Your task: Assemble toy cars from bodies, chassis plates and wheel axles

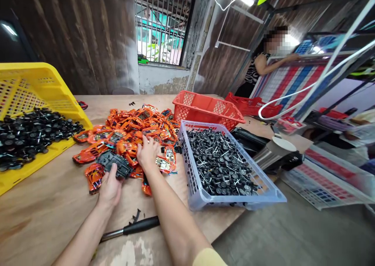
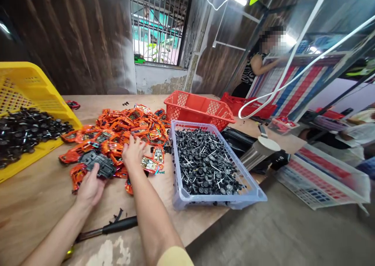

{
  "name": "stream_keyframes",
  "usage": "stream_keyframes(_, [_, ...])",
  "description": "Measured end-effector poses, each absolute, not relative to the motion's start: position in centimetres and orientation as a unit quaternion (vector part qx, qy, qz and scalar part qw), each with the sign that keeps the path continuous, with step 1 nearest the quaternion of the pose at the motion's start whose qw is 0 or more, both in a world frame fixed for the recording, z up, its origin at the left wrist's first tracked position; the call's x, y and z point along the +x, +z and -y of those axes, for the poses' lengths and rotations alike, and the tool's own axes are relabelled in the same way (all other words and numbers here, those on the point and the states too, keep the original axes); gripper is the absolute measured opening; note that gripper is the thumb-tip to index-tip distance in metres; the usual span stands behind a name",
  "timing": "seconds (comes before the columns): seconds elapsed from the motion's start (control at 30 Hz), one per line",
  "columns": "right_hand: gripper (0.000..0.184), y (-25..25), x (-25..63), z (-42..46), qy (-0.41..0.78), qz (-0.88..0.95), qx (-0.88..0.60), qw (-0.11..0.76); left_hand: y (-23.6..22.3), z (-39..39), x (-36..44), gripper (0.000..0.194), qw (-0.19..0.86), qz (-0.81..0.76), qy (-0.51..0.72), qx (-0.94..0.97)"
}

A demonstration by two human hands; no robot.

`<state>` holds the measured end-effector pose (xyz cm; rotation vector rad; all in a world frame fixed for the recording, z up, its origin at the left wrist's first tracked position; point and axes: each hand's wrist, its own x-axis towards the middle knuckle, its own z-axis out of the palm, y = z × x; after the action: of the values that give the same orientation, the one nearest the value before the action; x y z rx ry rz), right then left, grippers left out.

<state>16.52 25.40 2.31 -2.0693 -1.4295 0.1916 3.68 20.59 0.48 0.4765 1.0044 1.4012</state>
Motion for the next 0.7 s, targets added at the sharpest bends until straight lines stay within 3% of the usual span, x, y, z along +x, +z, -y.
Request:
stream_keyframes(0.17, [0.046, 3.5, 13.6, -27.4, 0.083, 0.583, -0.740, 0.325, 0.2, -22.0, 2.9, 0.026, 0.639, -0.392, 0.622, 0.224])
stream_keyframes(0.3, [0.044, 4.0, 16.3, -26.2, 0.080, 0.596, -0.732, 0.322, 0.0, -22.7, 2.5, 0.027, 0.647, -0.388, 0.616, 0.227])
stream_keyframes(0.53, [0.051, -0.4, 23.8, -19.1, 0.048, 0.418, -0.857, 0.297, -0.3, -22.8, 2.7, 0.021, 0.658, -0.390, 0.611, 0.206])
stream_keyframes(0.7, [0.051, -1.9, 23.3, -18.7, 0.037, 0.458, -0.835, 0.301, -0.2, -22.8, 2.9, 0.019, 0.662, -0.382, 0.612, 0.204])
